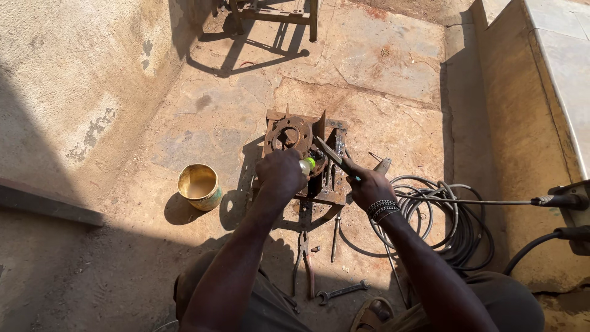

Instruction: The person welds a metal part using a welding torch, then pours liquid from a plastic bottle onto the welded area. They use a wrench to tighten a bolt on the metal assembly.

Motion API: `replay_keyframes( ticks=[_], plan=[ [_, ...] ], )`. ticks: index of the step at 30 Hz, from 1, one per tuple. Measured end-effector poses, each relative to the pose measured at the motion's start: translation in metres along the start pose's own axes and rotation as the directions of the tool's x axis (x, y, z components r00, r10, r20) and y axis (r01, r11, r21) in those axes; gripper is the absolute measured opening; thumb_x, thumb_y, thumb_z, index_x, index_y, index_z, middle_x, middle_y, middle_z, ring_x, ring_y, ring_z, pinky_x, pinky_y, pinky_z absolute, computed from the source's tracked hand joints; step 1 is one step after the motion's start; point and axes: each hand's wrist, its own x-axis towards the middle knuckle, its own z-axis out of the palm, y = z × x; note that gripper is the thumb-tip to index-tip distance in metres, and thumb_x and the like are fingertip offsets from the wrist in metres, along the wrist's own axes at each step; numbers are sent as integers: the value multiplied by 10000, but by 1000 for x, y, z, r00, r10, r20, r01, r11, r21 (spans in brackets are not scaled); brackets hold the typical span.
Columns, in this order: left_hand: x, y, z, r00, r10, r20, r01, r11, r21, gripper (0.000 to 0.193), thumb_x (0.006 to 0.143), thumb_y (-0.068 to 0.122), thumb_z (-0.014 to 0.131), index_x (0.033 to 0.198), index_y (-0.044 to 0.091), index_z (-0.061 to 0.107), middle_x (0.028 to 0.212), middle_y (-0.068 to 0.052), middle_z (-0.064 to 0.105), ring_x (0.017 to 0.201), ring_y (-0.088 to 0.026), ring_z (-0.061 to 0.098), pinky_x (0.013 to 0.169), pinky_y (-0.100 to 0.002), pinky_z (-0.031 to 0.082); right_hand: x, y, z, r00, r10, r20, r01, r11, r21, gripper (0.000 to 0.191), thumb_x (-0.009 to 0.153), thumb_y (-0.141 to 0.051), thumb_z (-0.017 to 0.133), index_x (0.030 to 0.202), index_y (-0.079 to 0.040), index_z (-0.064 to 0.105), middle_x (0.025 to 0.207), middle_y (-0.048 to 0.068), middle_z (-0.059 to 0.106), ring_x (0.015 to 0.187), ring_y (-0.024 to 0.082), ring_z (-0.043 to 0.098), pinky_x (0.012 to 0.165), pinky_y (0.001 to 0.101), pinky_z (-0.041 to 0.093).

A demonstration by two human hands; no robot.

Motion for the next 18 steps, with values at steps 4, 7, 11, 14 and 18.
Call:
replay_keyframes(
  ticks=[4,7,11,14,18],
  plan=[
    [-5,-2,-4,997,-54,55,56,998,-29,454,767,370,882,1177,241,735,1023,-53,751,964,-235,737,843,-405,581,-7,-9,3,838,-216,-502,393,876,279,485,1004,-294,647,1472,-380,553,905,93,740,717,173,706,635,369,557],
    [-7,-5,-8,999,-36,30,36,999,-13,464,764,384,887,1177,236,735,1033,-54,744,970,-239,729,848,-414,574,-9,-10,11,858,-222,-462,282,957,63,481,1013,-277,648,1482,-334,558,862,104,711,670,232,681,573,403,541],
    [-8,-9,-9,1000,1,-2,-1,999,-45,518,738,422,900,1187,237,721,1038,-56,739,989,-249,720,851,-422,573,-3,2,21,993,-17,-115,-14,964,-265,376,1025,-354,627,1387,-453,609,874,67,695,690,263,679,597,417,550],
    [-9,-9,-10,999,4,-49,-8,996,-84,472,753,367,876,1192,265,739,1037,-51,753,976,-245,736,844,-421,584,0,10,27,608,-350,-713,653,731,198,366,1130,-311,617,1488,-332,549,1169,140,685,1088,301,693,801,393,601],
    [-11,-4,-12,1000,-20,8,20,999,-44,463,772,397,869,1193,263,730,1038,-53,749,988,-245,729,851,-425,580,2,10,24,810,-276,-517,318,948,-8,442,1034,-301,614,1469,-369,573,841,69,679,714,229,663,611,397,536]
  ],
)
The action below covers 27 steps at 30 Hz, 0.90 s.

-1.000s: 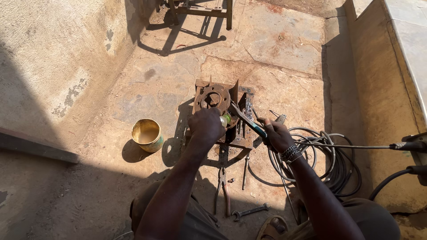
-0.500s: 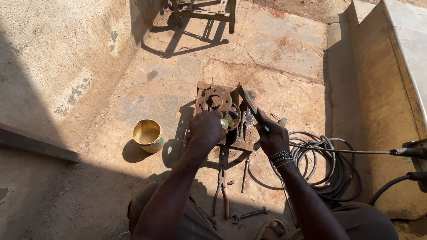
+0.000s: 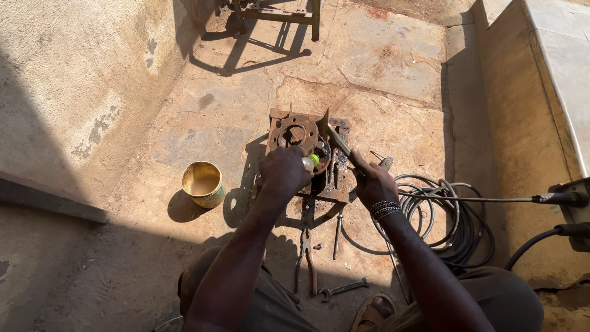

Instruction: The person welds a metal part using a welding torch, then pours liquid from a plastic bottle onto the welded area. They use a wrench to tighten a bolt on the metal assembly.

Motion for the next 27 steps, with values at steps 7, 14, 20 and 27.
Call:
replay_keyframes(
  ticks=[7,14,20,27],
  plan=[
    [-4,0,-6,1000,8,-1,-8,999,-38,445,788,391,851,1192,260,721,1034,-53,749,981,-242,738,855,-429,578,-3,-6,-5,979,137,149,-142,989,27,436,1005,-319,629,1433,-393,590,820,73,717,644,210,669,572,387,529],
    [-2,1,-3,1000,29,5,-29,999,-19,450,794,413,847,1180,231,703,1026,-67,748,995,-259,729,856,-443,567,-12,-3,4,989,147,23,-148,960,238,371,992,-310,676,1352,-388,634,912,102,744,735,234,732,590,385,561],
    [1,1,7,999,53,-9,-53,999,-9,431,776,398,849,1142,211,717,1043,-85,739,1029,-295,714,873,-455,561,-2,-6,-5,914,284,288,-219,946,-238,370,956,-320,675,1309,-429,693,801,143,676,673,281,676,595,429,531],
    [6,1,10,997,62,37,-62,998,2,422,811,336,806,1185,176,694,1052,-111,744,1030,-312,727,862,-477,564,-2,4,-1,977,140,160,-131,989,-69,429,989,-217,647,1413,-282,642,793,127,712,673,283,672,602,430,538]
  ],
)
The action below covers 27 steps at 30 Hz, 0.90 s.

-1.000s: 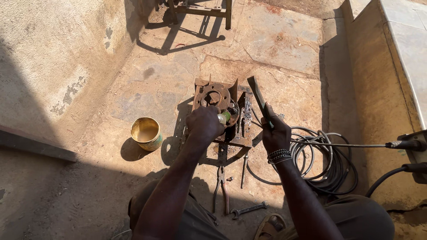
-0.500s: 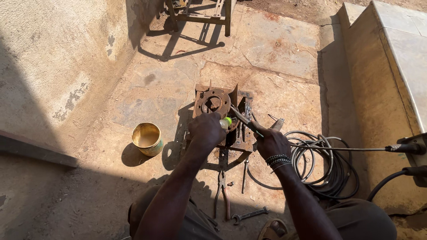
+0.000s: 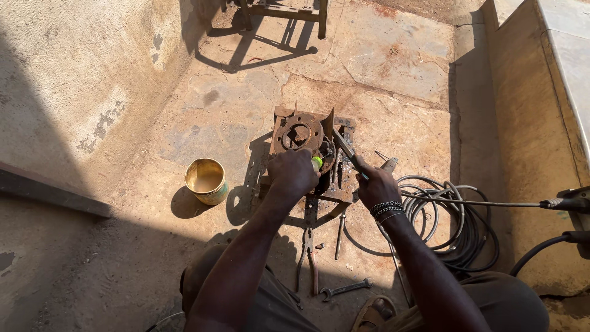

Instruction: The person welds a metal part using a welding torch, then pours liquid from a plastic bottle onto the welded area. They use a wrench to tighten a bolt on the metal assembly.

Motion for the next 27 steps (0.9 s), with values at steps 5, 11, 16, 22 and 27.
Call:
replay_keyframes(
  ticks=[5,11,16,22,27],
  plan=[
    [5,4,6,996,-32,80,27,998,57,522,823,468,805,1211,157,647,1035,-120,724,1010,-319,722,831,-494,570,-11,18,1,976,-51,-210,103,964,246,376,1019,-184,626,1381,-274,675,919,129,733,736,227,743,614,351,590],
    [11,4,18,999,36,9,-36,999,37,404,782,402,825,1103,177,729,1000,-97,756,969,-280,745,830,-467,577,3,0,11,933,131,334,-182,975,128,364,1009,-275,557,1352,-338,661,684,45,730,569,206,713,537,360,574],
    [6,-15,32,991,129,30,-131,989,76,470,746,459,862,1100,180,729,1010,-87,756,974,-292,731,836,-482,558,-20,38,11,979,71,192,-128,945,300,342,1020,-369,610,1308,-209,703,781,77,750,627,167,706,570,328,543],
    [21,-38,91,927,314,206,-338,937,93,514,588,386,964,1044,235,782,1012,-49,753,1027,-266,704,869,-436,552,-65,87,59,682,428,593,-680,670,299,395,937,-372,743,1105,-19,688,764,149,680,598,229,632,535,398,505],
    [22,-59,172,860,285,422,-360,927,108,542,596,274,953,1093,208,748,1126,-66,755,1100,-273,699,921,-414,554,-119,94,85,411,590,695,-675,709,-203,393,911,-341,739,1138,-20,724,988,169,761,884,295,757,743,431,585]
  ],
)
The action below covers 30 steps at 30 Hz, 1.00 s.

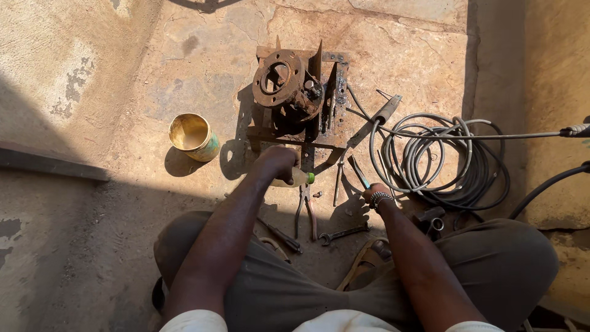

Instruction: The person welds a metal part using a welding torch, then pours liquid from a plastic bottle onto the welded area. They use a wrench to tighten a bolt on the metal assembly.

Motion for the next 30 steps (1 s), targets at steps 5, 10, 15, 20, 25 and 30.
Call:
replay_keyframes(
  ticks=[5,10,15,20,25,30],
  plan=[
    [-7,-14,50,990,-131,42,125,984,128,562,686,242,939,1174,124,686,1215,-110,705,1193,-291,640,977,-427,536,-1,-19,-4,988,-114,-106,80,955,-286,405,907,-331,736,1233,-95,684,1169,167,730,1061,319,710,930,434,555],
    [-24,-28,66,911,-382,159,377,924,62,528,801,115,814,1293,159,629,1278,-126,683,1217,-318,660,932,-478,578,-24,-80,-59,869,-493,-44,481,863,-156,379,962,-364,664,1262,-132,674,1242,158,722,1094,298,716,1002,412,545],
    [-25,-31,82,893,-449,43,443,891,100,390,889,129,720,1264,202,645,1316,-96,658,1229,-300,636,968,-572,502,-88,-92,-153,576,-801,-165,774,599,-204,414,977,-367,640,1297,-105,634,1087,121,787,934,277,762,847,429,593],
    [28,-9,95,755,-521,-398,49,650,-758,384,1015,473,650,1197,141,716,1111,-140,806,1115,-306,775,1038,-515,613,-114,-52,-207,675,-709,-203,645,701,-305,460,926,-421,688,1290,-145,639,1065,89,788,841,293,769,802,443,598],
    [110,62,91,856,-506,105,-274,-617,-738,1052,994,812,344,1572,-54,200,1603,-273,304,1436,-399,400,1145,-531,347,-77,-40,-224,624,-703,-342,674,705,-220,456,955,-408,684,1322,-145,621,1061,94,780,858,289,765,771,422,600],
    [149,114,70,712,-635,301,-387,-712,-586,1164,819,893,253,1606,38,176,1638,-258,304,1505,-397,438,1261,-473,371,-46,-43,-228,592,-724,-354,652,688,-317,467,934,-407,698,1312,-143,621,1015,79,796,841,302,758,768,435,594]
  ],
)
